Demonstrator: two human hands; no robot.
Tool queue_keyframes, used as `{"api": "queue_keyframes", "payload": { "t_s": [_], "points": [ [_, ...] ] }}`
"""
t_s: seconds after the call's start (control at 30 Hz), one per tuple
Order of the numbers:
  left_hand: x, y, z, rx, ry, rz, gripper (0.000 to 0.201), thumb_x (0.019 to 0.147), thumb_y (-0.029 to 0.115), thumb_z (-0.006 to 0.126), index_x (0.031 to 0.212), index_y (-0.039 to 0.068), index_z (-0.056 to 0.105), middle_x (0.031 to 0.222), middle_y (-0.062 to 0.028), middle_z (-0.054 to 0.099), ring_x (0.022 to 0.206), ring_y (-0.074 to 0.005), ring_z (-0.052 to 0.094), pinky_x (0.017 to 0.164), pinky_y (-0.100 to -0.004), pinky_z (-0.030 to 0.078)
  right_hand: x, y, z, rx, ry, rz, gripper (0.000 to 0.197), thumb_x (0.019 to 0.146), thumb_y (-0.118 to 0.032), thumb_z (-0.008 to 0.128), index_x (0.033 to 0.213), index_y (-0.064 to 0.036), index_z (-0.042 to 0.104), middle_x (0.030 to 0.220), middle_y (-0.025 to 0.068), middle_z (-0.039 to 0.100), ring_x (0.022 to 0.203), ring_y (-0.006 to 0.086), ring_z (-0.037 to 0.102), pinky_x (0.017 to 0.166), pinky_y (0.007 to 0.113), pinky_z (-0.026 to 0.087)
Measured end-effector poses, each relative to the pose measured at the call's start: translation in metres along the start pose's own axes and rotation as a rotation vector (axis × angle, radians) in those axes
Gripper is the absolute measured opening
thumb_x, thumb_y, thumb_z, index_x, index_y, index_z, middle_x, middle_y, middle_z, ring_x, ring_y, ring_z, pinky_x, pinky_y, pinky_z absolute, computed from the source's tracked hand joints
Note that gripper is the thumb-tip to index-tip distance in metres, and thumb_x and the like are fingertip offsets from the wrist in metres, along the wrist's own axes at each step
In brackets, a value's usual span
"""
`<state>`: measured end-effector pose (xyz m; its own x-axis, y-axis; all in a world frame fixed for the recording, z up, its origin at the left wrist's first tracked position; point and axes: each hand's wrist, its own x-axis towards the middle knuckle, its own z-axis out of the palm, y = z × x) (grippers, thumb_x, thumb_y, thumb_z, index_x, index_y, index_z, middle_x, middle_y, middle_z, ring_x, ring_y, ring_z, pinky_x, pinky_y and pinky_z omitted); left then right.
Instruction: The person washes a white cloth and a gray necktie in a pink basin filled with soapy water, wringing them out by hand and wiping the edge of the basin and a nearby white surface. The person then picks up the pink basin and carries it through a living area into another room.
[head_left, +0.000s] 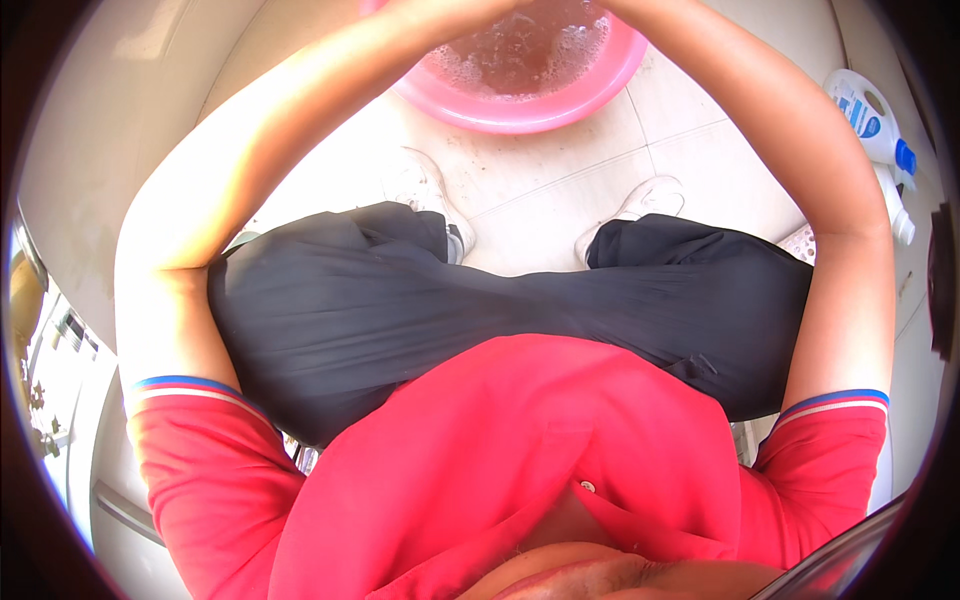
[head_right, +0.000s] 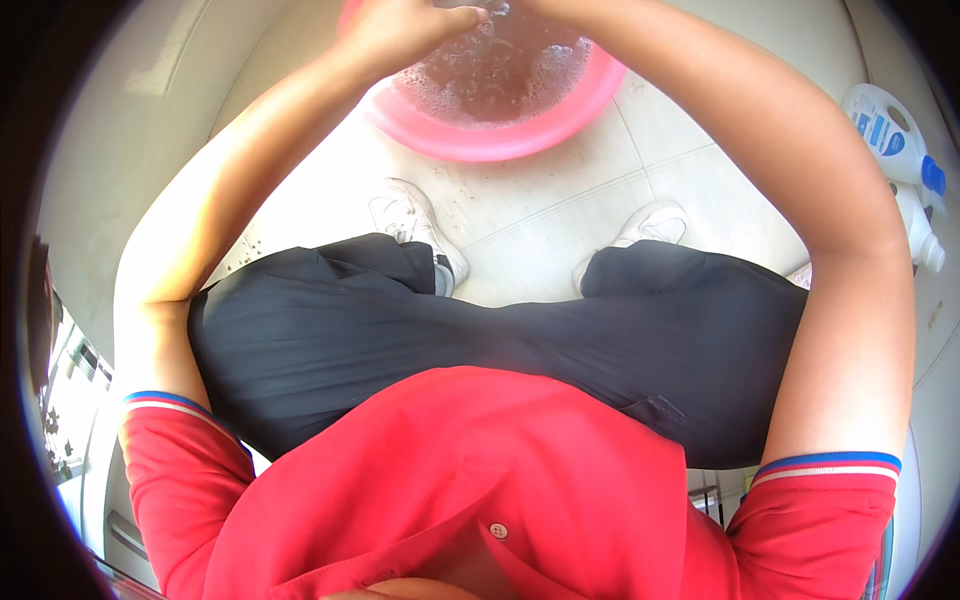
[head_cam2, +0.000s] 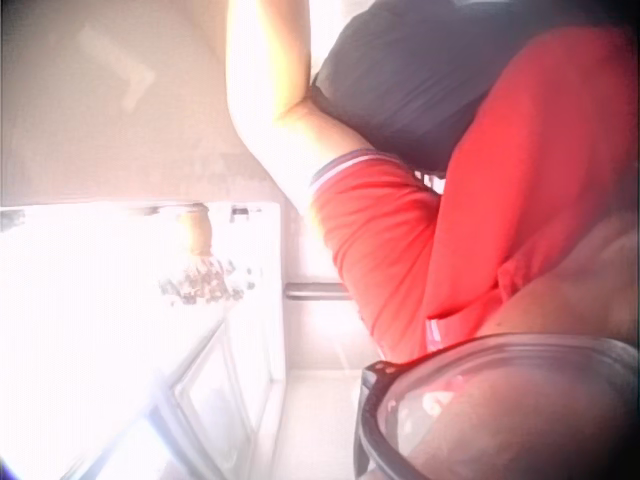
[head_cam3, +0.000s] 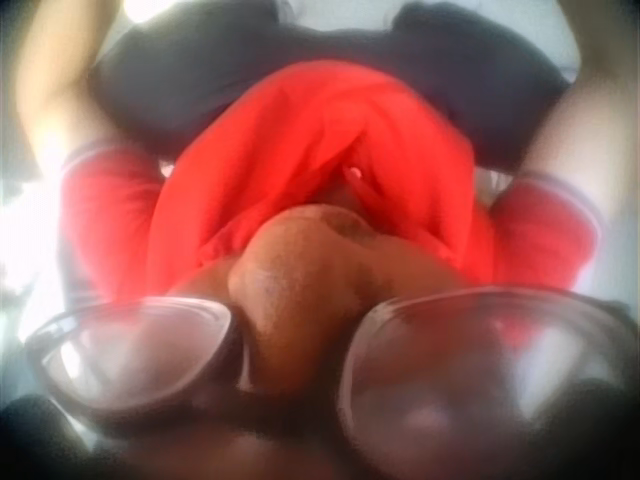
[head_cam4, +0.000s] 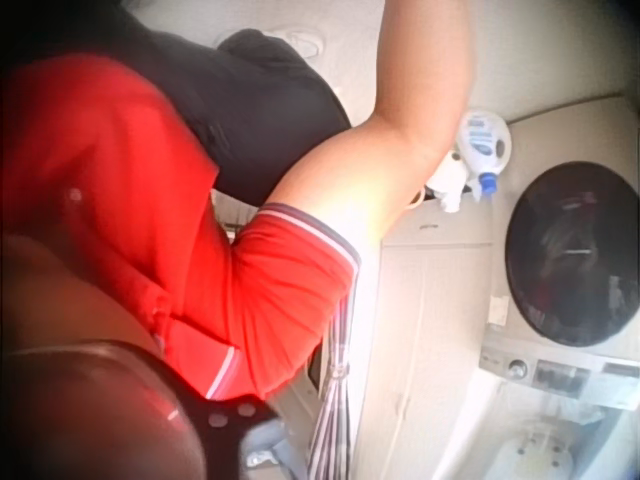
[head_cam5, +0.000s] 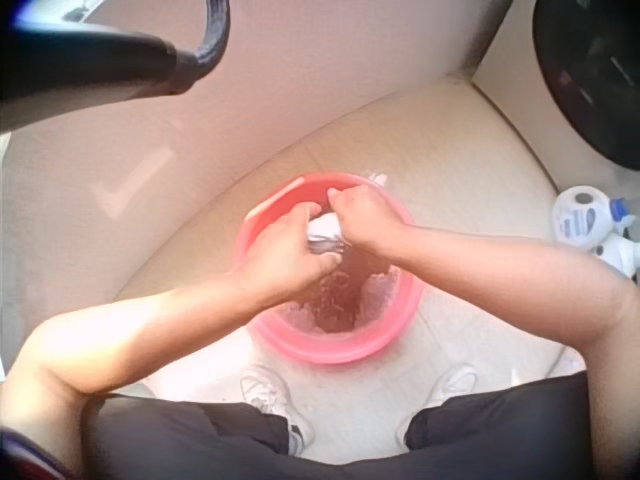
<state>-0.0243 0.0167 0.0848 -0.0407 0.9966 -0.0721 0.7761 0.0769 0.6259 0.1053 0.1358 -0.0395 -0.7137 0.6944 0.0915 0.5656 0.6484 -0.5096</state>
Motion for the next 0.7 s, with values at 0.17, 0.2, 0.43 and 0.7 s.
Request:
{"api": "queue_keyframes", "payload": {
  "t_s": [0.17, 0.2, 0.43, 0.7],
  "points": [
    [-0.012, -0.016, -0.002, 0.373, 0.214, 0.641, 0.059, 0.071, 0.011, 0.064, 0.127, -0.005, 0.052, 0.133, -0.0242, 0.052, 0.123, -0.0384, 0.051, 0.105, -0.0454, 0.040, 0.006, -0.037, -0.033, 1.314, -0.177, 0.731, 0.037, 0.101, -0.022, 0.031, 0.109, -0.0110, 0.065, 0.083, 0.0065, 0.067, 0.060, 0.0174, 0.056, 0.054, 0.029, 0.045],
    [-0.009, -0.022, 0.001, 0.375, 0.215, 0.643, 0.059, 0.071, 0.011, 0.064, 0.127, -0.005, 0.052, 0.133, -0.0242, 0.052, 0.123, -0.0384, 0.051, 0.105, -0.0454, 0.040, 0.007, -0.047, -0.044, 1.314, -0.175, 0.727, 0.037, 0.101, -0.022, 0.031, 0.109, -0.0110, 0.065, 0.083, 0.0065, 0.067, 0.060, 0.0174, 0.056, 0.054, 0.029, 0.045],
    [0.014, -0.039, -0.010, 0.542, 0.419, 0.949, 0.048, 0.072, 0.010, 0.064, 0.120, 0.003, 0.059, 0.124, -0.0165, 0.059, 0.113, -0.0328, 0.058, 0.093, -0.0469, 0.048, -0.009, -0.088, -0.075, 1.279, -0.288, 0.979, 0.036, 0.101, -0.024, 0.033, 0.109, -0.0097, 0.065, 0.087, 0.0086, 0.067, 0.066, 0.0202, 0.059, 0.061, 0.033, 0.047],
    [0.018, -0.014, -0.031, 0.363, 0.319, 0.838, 0.033, 0.067, 0.008, 0.067, 0.099, 0.008, 0.062, 0.086, -0.0099, 0.064, 0.071, -0.0290, 0.064, 0.059, -0.0353, 0.052, -0.027, -0.101, -0.073, 1.244, -0.209, 1.062, 0.036, 0.102, -0.025, 0.034, 0.111, -0.0082, 0.065, 0.091, 0.0109, 0.068, 0.072, 0.0235, 0.062, 0.068, 0.037, 0.049]
  ]
}}
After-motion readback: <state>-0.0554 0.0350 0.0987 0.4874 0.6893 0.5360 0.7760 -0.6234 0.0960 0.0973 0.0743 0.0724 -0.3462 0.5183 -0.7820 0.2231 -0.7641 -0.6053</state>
